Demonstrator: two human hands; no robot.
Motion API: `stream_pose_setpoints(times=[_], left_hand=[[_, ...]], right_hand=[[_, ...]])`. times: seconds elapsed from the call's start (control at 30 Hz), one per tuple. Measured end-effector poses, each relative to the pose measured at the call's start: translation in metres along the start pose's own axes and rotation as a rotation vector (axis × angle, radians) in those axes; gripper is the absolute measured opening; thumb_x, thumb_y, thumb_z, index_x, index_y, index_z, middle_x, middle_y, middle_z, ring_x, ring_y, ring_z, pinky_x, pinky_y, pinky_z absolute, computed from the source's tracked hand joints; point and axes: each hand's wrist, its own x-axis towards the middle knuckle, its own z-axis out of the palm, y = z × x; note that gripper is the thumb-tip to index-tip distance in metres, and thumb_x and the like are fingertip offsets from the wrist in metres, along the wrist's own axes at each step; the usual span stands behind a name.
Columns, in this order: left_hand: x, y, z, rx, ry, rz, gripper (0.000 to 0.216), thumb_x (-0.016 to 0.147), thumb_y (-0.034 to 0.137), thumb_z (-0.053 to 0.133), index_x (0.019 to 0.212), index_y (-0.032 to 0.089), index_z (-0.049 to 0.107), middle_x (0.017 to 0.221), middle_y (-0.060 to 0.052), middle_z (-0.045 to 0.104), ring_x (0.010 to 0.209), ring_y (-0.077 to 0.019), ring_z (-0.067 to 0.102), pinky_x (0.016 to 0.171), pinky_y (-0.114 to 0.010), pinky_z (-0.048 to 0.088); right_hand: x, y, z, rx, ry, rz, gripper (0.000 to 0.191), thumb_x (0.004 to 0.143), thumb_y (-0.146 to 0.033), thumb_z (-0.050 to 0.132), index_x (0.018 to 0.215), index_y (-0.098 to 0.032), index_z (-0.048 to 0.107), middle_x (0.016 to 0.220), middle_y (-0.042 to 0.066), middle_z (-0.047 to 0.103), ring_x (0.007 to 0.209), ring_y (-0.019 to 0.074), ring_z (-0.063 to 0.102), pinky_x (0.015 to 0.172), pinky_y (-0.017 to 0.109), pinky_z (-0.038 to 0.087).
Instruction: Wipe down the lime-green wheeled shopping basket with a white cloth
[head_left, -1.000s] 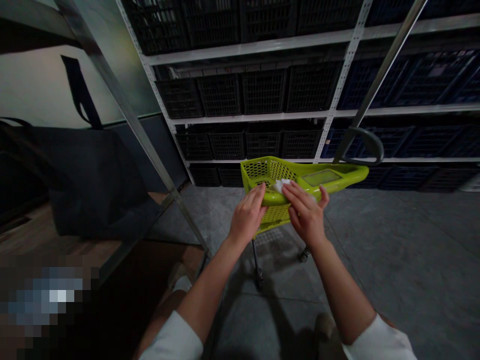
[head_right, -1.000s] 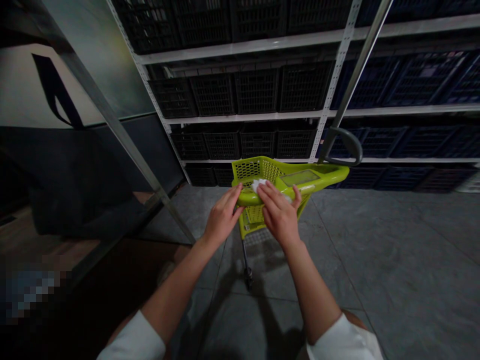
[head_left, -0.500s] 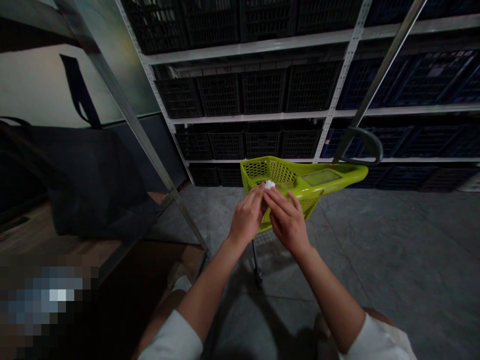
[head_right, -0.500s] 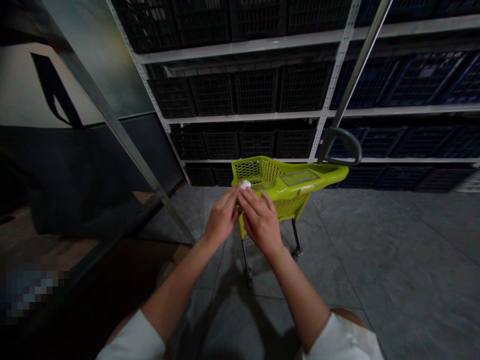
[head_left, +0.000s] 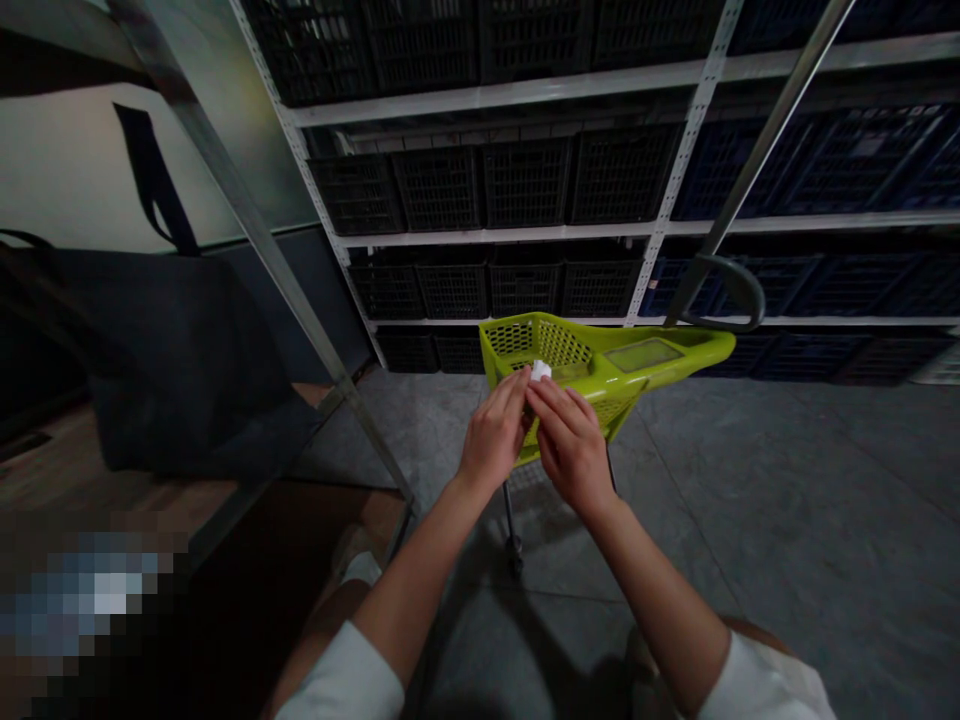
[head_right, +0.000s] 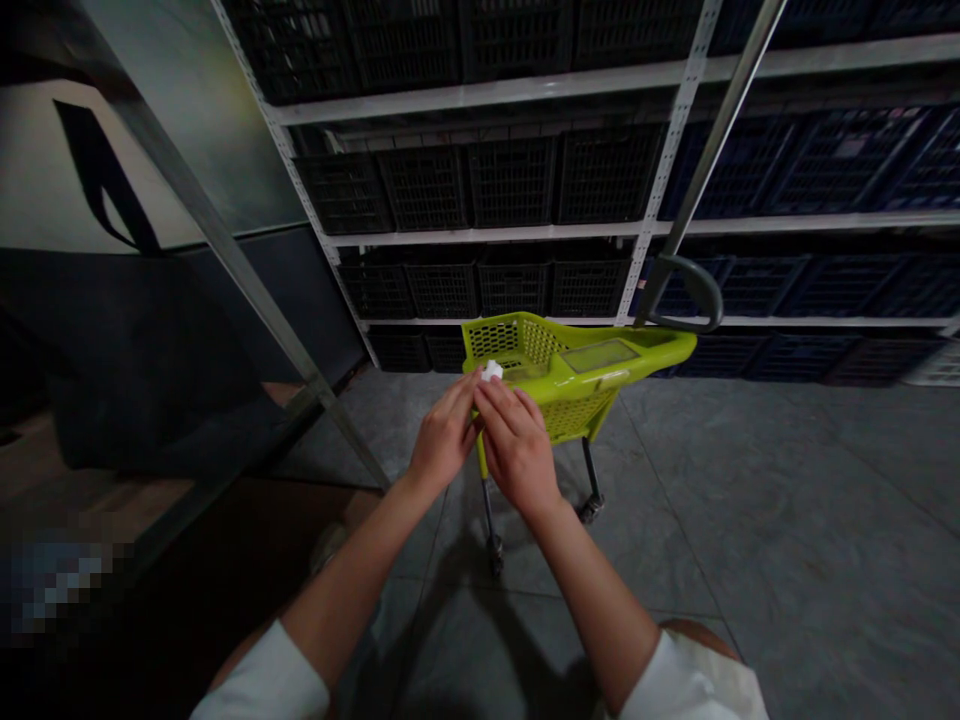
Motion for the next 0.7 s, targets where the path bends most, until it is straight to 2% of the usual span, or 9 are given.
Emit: stream_pose_setpoints(times=[0.1,0.23,0.3,0.37,0.5,0.57,0.63,0.7], left_hand=[[0.000,-0.001,0.000,0.019,0.004,0.002,0.065,0.094,0.009,0.053,0.154,0.018,0.030,0.146,-0.016,0.054,0.137,-0.0251,0.052,0.113,-0.045,0.047],[-0.001,-0.002,0.001,0.042,0.010,0.019,0.073,0.090,0.010,0.061,0.154,0.017,0.027,0.145,-0.018,0.055,0.135,-0.0262,0.053,0.112,-0.046,0.048],[-0.001,-0.002,0.002,0.044,0.013,0.024,0.074,0.089,0.009,0.062,0.154,0.016,0.027,0.145,-0.019,0.055,0.135,-0.0267,0.053,0.112,-0.046,0.048],[-0.001,-0.001,0.002,0.039,0.017,0.018,0.074,0.089,0.007,0.061,0.154,0.016,0.027,0.145,-0.018,0.055,0.136,-0.0266,0.053,0.112,-0.046,0.048],[-0.001,0.002,0.001,0.006,0.014,0.002,0.064,0.094,0.011,0.053,0.154,0.018,0.029,0.145,-0.016,0.055,0.137,-0.0256,0.051,0.113,-0.046,0.047],[-0.001,0.002,-0.001,-0.006,0.007,0.003,0.061,0.096,0.012,0.050,0.153,0.018,0.031,0.146,-0.016,0.055,0.138,-0.0251,0.051,0.113,-0.045,0.046],[0.000,0.001,-0.002,0.003,0.004,0.004,0.062,0.095,0.011,0.051,0.153,0.018,0.031,0.146,-0.016,0.055,0.137,-0.0250,0.051,0.113,-0.045,0.046],[0.000,-0.001,-0.002,0.025,0.004,0.006,0.066,0.093,0.009,0.053,0.154,0.018,0.029,0.145,-0.017,0.055,0.136,-0.0255,0.052,0.112,-0.046,0.048]], right_hand=[[-0.003,0.019,-0.007,-0.010,0.018,-0.028,0.048,0.095,-0.014,0.047,0.142,-0.020,0.053,0.138,0.010,0.064,0.132,0.0203,0.057,0.112,0.041,0.043],[-0.007,0.065,-0.025,-0.106,0.205,0.106,0.041,0.093,-0.014,0.052,0.131,-0.025,0.063,0.128,0.007,0.071,0.120,0.0220,0.066,0.107,0.044,0.046],[-0.007,0.072,-0.028,-0.137,0.266,0.160,0.037,0.093,-0.014,0.052,0.126,-0.024,0.066,0.124,0.007,0.072,0.119,0.0233,0.067,0.106,0.045,0.047],[-0.005,0.061,-0.025,-0.123,0.250,0.153,0.037,0.093,-0.013,0.051,0.126,-0.022,0.066,0.124,0.009,0.072,0.119,0.0235,0.067,0.104,0.044,0.049],[0.000,0.014,-0.007,-0.012,0.078,0.029,0.045,0.095,-0.012,0.047,0.138,-0.018,0.056,0.135,0.013,0.066,0.128,0.0218,0.060,0.107,0.041,0.047],[0.001,0.001,-0.002,0.019,0.021,-0.020,0.048,0.096,-0.012,0.046,0.143,-0.018,0.052,0.139,0.013,0.062,0.133,0.0207,0.056,0.110,0.041,0.045],[0.002,0.005,-0.004,0.026,-0.012,-0.053,0.048,0.095,-0.012,0.046,0.143,-0.020,0.051,0.141,0.011,0.062,0.134,0.0201,0.055,0.112,0.041,0.043],[0.001,0.024,-0.012,0.015,0.005,-0.039,0.045,0.095,-0.013,0.049,0.139,-0.022,0.056,0.137,0.009,0.065,0.129,0.0201,0.060,0.112,0.043,0.042]])
